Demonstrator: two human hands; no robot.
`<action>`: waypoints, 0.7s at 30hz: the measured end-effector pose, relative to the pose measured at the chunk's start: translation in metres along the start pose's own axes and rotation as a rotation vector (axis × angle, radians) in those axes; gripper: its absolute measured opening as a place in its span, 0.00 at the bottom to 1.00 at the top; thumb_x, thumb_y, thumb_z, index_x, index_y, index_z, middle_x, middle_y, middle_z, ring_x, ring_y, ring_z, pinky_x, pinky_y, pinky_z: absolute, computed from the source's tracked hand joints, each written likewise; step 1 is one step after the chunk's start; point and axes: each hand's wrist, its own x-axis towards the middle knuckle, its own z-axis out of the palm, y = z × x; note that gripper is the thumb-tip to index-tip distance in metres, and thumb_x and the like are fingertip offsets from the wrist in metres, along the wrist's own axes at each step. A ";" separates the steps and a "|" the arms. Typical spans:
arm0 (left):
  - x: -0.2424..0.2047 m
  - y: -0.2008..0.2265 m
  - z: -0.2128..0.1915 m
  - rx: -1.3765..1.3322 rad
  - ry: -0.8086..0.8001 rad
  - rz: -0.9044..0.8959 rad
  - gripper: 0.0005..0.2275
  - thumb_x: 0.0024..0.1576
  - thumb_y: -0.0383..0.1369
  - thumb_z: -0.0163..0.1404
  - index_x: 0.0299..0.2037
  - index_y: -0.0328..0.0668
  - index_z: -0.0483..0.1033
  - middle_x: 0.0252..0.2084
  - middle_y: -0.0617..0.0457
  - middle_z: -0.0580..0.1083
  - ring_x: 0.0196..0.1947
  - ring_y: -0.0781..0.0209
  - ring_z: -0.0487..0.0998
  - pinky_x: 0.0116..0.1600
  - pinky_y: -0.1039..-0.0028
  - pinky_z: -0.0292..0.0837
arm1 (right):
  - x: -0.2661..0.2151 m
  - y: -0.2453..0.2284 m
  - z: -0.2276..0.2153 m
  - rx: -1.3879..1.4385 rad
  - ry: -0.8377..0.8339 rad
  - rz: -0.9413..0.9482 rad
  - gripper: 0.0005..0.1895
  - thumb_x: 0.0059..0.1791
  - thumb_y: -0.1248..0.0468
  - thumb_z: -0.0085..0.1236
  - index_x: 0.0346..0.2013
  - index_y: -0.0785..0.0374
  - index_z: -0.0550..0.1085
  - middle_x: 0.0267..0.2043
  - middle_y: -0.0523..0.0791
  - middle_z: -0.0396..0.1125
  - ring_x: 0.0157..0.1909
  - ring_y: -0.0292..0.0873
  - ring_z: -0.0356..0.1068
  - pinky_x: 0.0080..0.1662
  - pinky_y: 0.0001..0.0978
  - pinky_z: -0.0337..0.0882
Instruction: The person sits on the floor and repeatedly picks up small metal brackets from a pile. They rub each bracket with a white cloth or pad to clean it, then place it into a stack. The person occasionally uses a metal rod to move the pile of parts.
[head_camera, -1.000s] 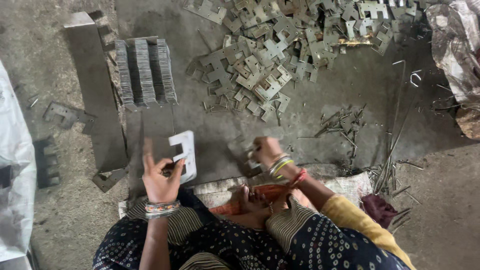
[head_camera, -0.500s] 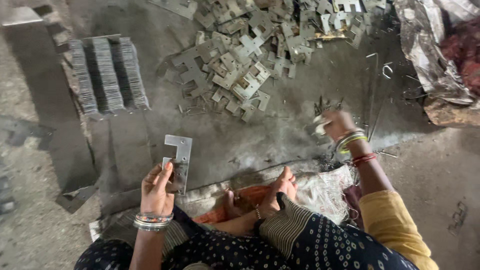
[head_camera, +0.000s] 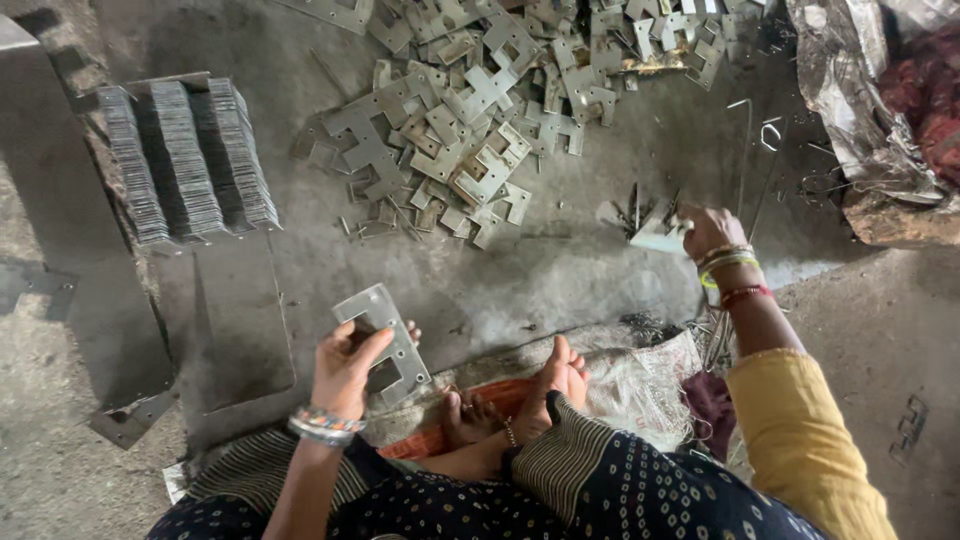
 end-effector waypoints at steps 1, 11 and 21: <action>0.006 -0.004 0.003 0.042 -0.016 0.029 0.08 0.54 0.25 0.53 0.42 0.32 0.77 0.36 0.49 0.82 0.35 0.60 0.84 0.42 0.71 0.80 | 0.002 -0.004 -0.007 0.017 0.020 -0.017 0.21 0.44 0.71 0.56 0.52 0.56 0.79 0.51 0.53 0.75 0.51 0.57 0.75 0.55 0.48 0.75; 0.075 -0.076 0.001 0.491 0.065 0.108 0.24 0.54 0.44 0.57 0.55 0.39 0.69 0.50 0.45 0.79 0.44 0.55 0.83 0.43 0.64 0.81 | -0.008 -0.236 -0.104 0.362 -0.343 -0.189 0.22 0.40 0.69 0.58 0.49 0.59 0.75 0.33 0.54 0.76 0.32 0.51 0.77 0.35 0.43 0.76; 0.066 -0.064 -0.016 -0.095 0.092 -0.260 0.45 0.52 0.57 0.51 0.75 0.48 0.41 0.75 0.48 0.54 0.70 0.49 0.64 0.63 0.47 0.61 | -0.006 -0.322 -0.092 0.432 -0.186 -0.339 0.25 0.43 0.69 0.61 0.55 0.63 0.72 0.41 0.54 0.74 0.33 0.52 0.76 0.32 0.42 0.78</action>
